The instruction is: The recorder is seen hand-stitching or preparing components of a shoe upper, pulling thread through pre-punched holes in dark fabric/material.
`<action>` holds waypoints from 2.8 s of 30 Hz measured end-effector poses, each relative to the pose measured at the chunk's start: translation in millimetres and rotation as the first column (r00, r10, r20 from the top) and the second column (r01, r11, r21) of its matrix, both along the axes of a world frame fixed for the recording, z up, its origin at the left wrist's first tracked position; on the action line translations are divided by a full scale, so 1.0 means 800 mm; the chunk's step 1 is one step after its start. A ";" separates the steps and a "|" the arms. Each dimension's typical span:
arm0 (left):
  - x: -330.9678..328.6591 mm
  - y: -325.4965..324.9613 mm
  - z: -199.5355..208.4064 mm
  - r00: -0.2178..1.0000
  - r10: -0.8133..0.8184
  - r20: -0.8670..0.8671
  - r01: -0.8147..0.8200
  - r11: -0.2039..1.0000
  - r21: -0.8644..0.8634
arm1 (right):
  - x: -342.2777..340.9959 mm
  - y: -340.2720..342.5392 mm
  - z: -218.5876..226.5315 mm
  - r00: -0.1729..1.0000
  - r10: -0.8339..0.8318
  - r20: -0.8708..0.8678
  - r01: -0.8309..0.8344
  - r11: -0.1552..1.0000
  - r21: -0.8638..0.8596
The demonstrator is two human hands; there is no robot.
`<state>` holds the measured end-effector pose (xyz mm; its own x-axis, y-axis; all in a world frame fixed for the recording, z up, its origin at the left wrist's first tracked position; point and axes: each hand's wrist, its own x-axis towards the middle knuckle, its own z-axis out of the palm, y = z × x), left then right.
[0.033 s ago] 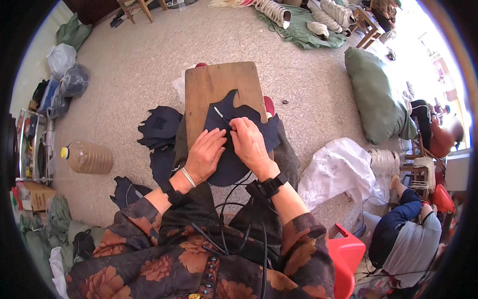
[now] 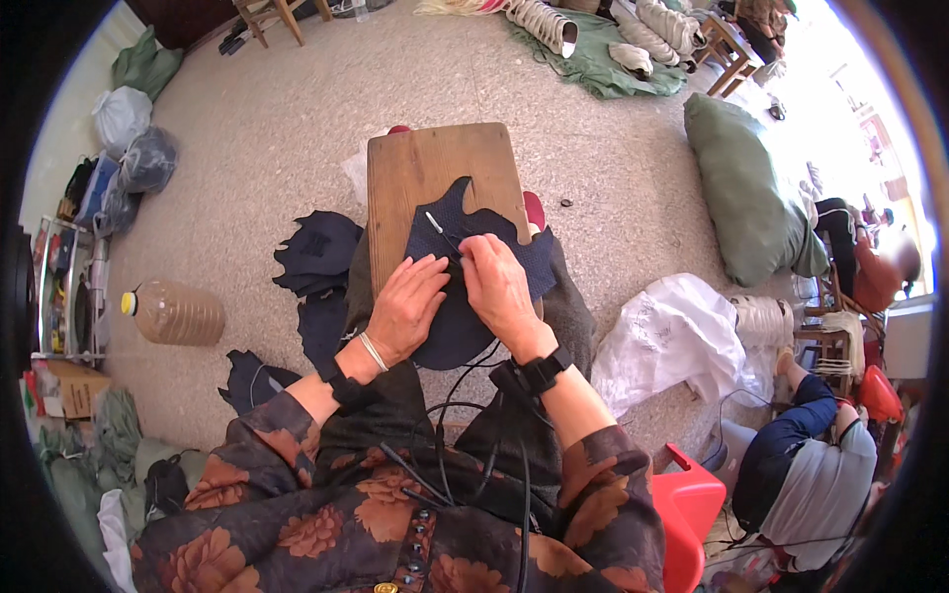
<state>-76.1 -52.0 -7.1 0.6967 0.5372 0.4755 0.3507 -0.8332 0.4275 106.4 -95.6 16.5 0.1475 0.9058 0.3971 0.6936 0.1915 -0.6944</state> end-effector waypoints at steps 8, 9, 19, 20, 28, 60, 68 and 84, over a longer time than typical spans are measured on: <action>0.002 0.031 0.043 0.932 0.251 0.260 -0.010 0.738 -0.675 | 0.009 -0.001 0.006 0.995 -0.097 -0.019 0.097 0.995 -0.007; 0.005 0.038 0.042 0.934 0.248 0.258 -0.009 0.737 -0.676 | 0.009 0.005 0.010 0.995 -0.094 -0.027 0.094 0.996 -0.003; 0.030 0.040 0.050 0.775 0.506 0.378 0.330 0.186 -0.925 | -0.032 -0.011 0.023 0.192 -0.227 -0.955 -0.151 0.954 -0.257; 0.040 0.033 0.051 0.788 0.463 0.405 0.286 0.308 -0.907 | -0.034 -0.012 0.021 0.047 -0.207 -0.977 -0.227 0.950 -0.213; 0.074 -0.012 0.060 0.927 0.122 0.356 -0.002 0.947 -0.320 | -0.033 -0.014 -0.011 -0.339 -0.266 -0.902 -0.060 0.963 -0.262; 0.082 0.084 0.030 0.994 0.093 0.063 -0.067 0.942 -0.330 | 0.012 -0.027 -0.029 0.785 -0.271 -0.557 0.220 0.962 -0.160; 0.076 0.074 0.032 0.998 -0.007 0.068 0.020 0.980 -0.197 | 0.014 -0.025 -0.018 0.812 -0.280 -0.512 0.209 0.959 -0.193; 0.064 0.055 0.048 0.993 -0.038 0.113 0.078 0.923 -0.376 | 0.028 -0.021 -0.012 0.873 -0.211 -0.440 0.147 0.973 -0.176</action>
<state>-25.0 -7.8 31.0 0.6909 0.6510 0.3144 0.2445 -0.6197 0.7458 128.4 -112.2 6.6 0.4465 0.8859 0.1255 0.3108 -0.0221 -0.9502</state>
